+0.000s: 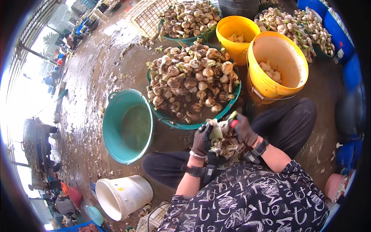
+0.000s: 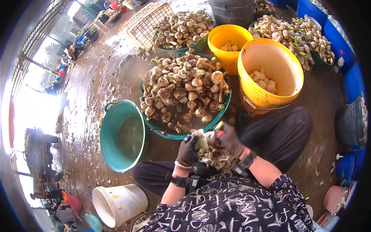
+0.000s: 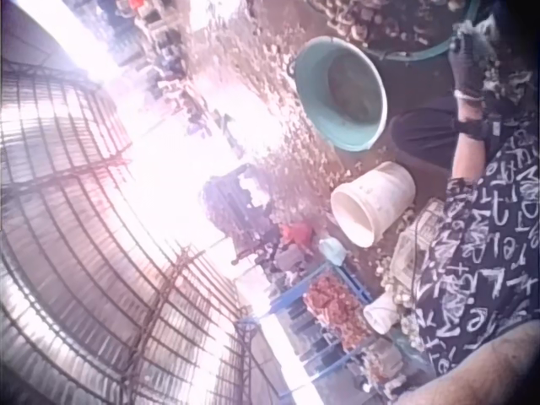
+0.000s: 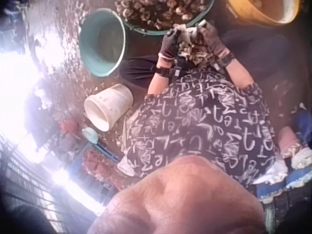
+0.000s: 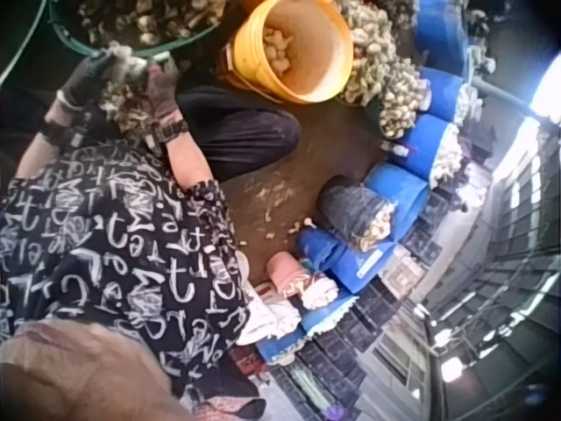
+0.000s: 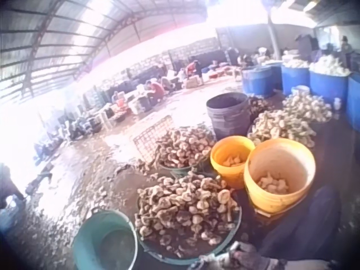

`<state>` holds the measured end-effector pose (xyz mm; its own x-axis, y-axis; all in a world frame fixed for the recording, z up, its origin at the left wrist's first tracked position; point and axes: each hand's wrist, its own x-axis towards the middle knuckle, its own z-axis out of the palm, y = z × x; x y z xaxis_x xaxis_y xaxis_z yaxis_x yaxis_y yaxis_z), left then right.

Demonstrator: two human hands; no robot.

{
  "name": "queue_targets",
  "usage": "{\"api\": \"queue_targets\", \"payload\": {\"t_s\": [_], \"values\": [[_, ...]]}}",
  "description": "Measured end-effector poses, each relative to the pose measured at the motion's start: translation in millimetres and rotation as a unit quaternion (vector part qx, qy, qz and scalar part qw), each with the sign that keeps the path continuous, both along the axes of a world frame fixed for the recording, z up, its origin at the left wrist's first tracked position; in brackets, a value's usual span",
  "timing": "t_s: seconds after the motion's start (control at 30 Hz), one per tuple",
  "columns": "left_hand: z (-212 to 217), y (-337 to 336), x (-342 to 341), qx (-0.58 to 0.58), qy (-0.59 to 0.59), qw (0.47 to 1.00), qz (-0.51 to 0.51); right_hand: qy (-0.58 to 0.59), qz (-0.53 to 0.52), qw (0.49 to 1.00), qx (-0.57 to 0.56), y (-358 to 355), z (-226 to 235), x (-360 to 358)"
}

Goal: The person peels garlic bulbs by hand, using shears to trim the roots and stems before placing the cleaned garlic into a yellow bucket.

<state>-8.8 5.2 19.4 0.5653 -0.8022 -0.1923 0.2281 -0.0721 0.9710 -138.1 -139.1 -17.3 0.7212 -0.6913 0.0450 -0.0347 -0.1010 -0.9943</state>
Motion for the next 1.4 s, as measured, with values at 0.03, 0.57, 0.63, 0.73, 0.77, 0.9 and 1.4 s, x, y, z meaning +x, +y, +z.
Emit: {"api": "queue_targets", "payload": {"t_s": [0.03, 0.57, 0.63, 0.73, 0.77, 0.9, 1.4], "values": [[0, 7, 1, 0.000, 0.001, 1.000, -0.001, -0.025, -0.062, 0.947, 0.315, -9, -12, -3], [-38, -23, 54, 0.274, -0.381, 0.880, -0.074, 0.042, -0.096, 0.863, 0.494, -31, -14, 0], [-43, -63, 53, 0.227, -0.378, 0.897, -0.032, 0.049, -0.098, 0.858, 0.502, -31, -7, 3], [-56, -118, 61, 0.445, -0.401, 0.795, -0.095, 0.071, -0.067, 0.885, 0.455, -39, 13, 6], [-66, -128, 66, 0.437, -0.405, 0.798, -0.092, 0.062, -0.052, 0.865, 0.495, -46, 18, 6], [-99, -132, 80, 0.448, -0.466, 0.763, 0.009, -0.302, -0.025, 0.746, 0.593, -105, 75, 30], [17, -39, 8, 0.155, -0.443, 0.880, -0.072, 0.245, 0.016, 0.969, -0.027, -14, 29, 27]]}}
